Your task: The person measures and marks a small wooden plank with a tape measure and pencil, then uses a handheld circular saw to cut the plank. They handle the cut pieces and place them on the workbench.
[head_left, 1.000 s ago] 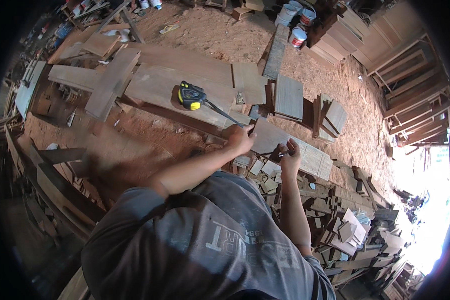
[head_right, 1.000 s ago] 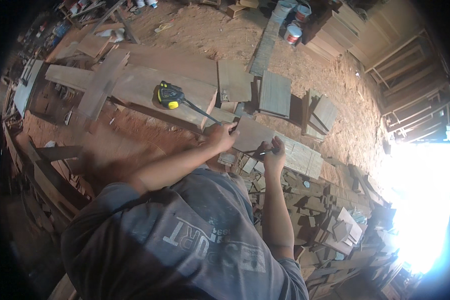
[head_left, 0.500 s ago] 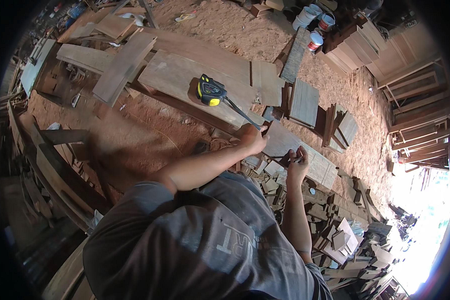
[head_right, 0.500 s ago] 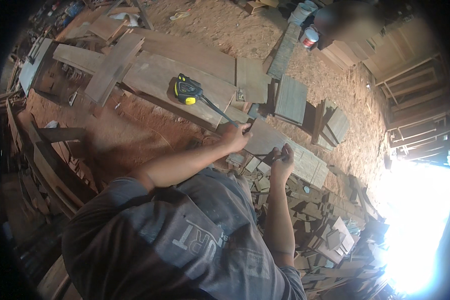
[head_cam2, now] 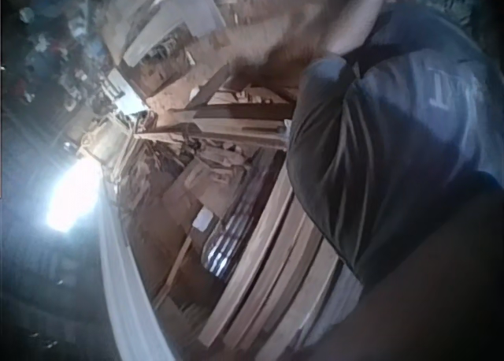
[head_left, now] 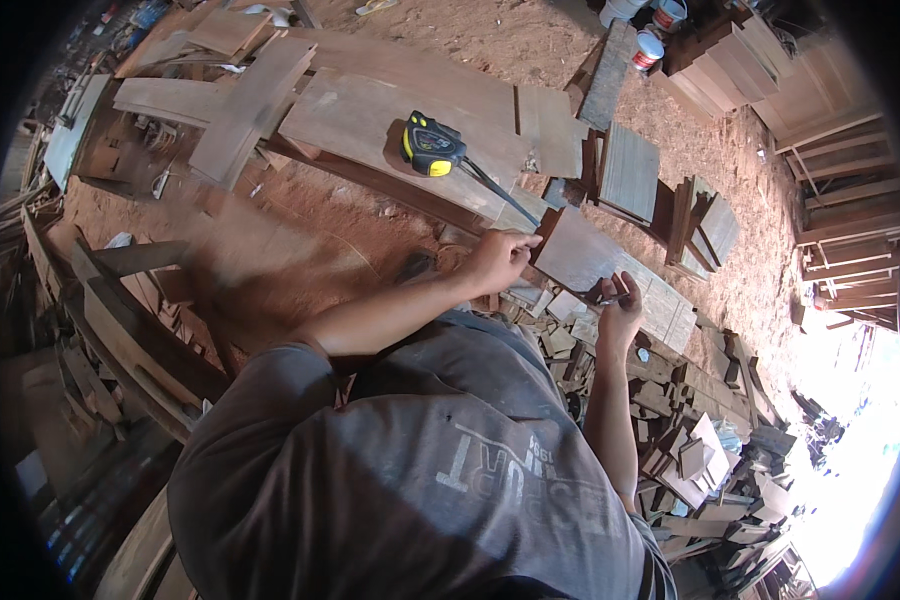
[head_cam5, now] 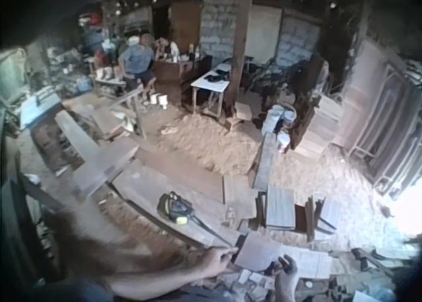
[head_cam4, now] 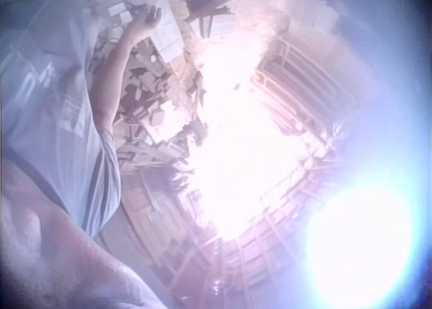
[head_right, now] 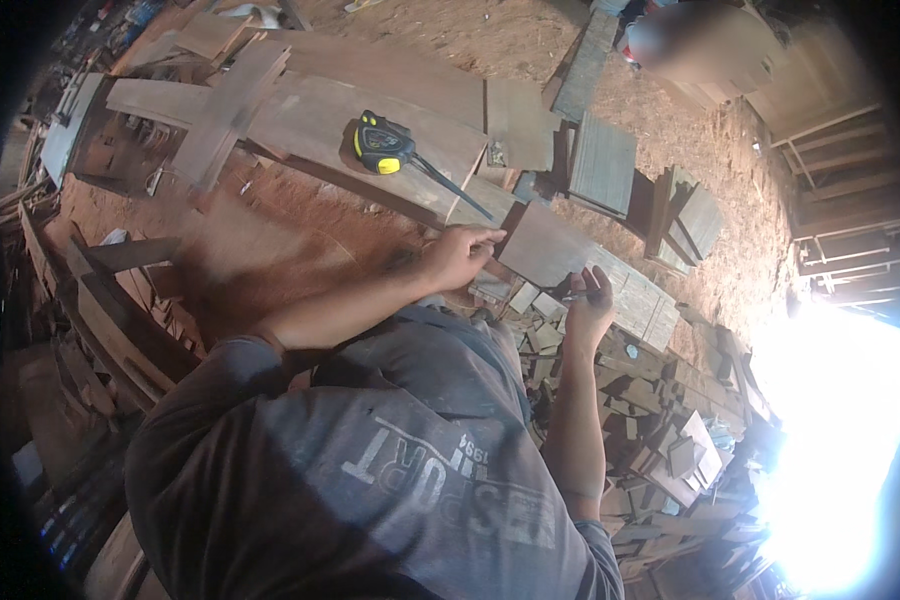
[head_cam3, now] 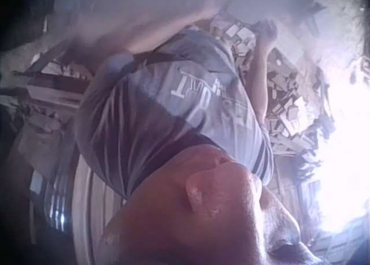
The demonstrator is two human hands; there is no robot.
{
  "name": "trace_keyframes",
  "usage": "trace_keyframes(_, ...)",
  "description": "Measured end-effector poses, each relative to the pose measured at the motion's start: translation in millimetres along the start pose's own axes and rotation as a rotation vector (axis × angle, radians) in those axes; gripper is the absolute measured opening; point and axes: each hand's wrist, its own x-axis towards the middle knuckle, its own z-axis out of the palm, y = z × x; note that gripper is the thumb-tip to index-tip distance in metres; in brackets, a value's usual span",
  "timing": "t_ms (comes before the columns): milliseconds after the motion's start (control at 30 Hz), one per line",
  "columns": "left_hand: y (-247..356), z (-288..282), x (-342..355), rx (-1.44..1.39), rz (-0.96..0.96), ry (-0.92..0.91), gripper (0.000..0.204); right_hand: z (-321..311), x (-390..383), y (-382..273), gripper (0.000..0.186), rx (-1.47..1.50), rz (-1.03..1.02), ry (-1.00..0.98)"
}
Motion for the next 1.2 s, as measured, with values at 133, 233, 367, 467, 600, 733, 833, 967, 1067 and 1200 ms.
trace_keyframes(133,18,-4,-16,0.205,0.083,0.044,0.048,3,-2,-2,0.051,-0.065,-0.005,0.012)
trace_keyframes(233,16,0,-15,0.232,0.111,0.028,0.046,3,-3,-1,0.051,-0.108,0.000,0.026)
trace_keyframes(367,-4,8,-13,0.159,0.149,0.090,0.048,5,-7,-5,0.049,-0.042,-0.007,0.022)
trace_keyframes(467,-9,9,-12,0.058,0.132,0.101,0.049,4,-4,0,0.047,-0.027,0.002,0.031)
trace_keyframes(600,-5,7,-15,0.081,0.080,0.071,0.048,13,-5,-25,0.063,-0.203,0.045,0.008)
trace_keyframes(733,-5,10,-12,0.052,0.068,0.069,0.046,0,12,-5,0.063,-0.182,0.087,-0.016)
trace_keyframes(833,-7,11,-12,0.081,0.102,0.094,0.045,-10,16,3,0.050,0.136,0.167,-0.010)
trace_keyframes(967,20,-1,-20,-0.041,-0.096,0.008,0.047,-33,10,-8,0.038,0.545,0.321,-0.054)
trace_keyframes(1067,50,-6,-29,-0.226,-0.233,-0.090,0.057,-55,-11,-1,0.040,0.554,0.332,-0.202)
trace_keyframes(1200,34,-3,-45,-0.397,-0.292,-0.186,0.068,-42,-46,-4,0.044,0.462,0.273,-0.342)
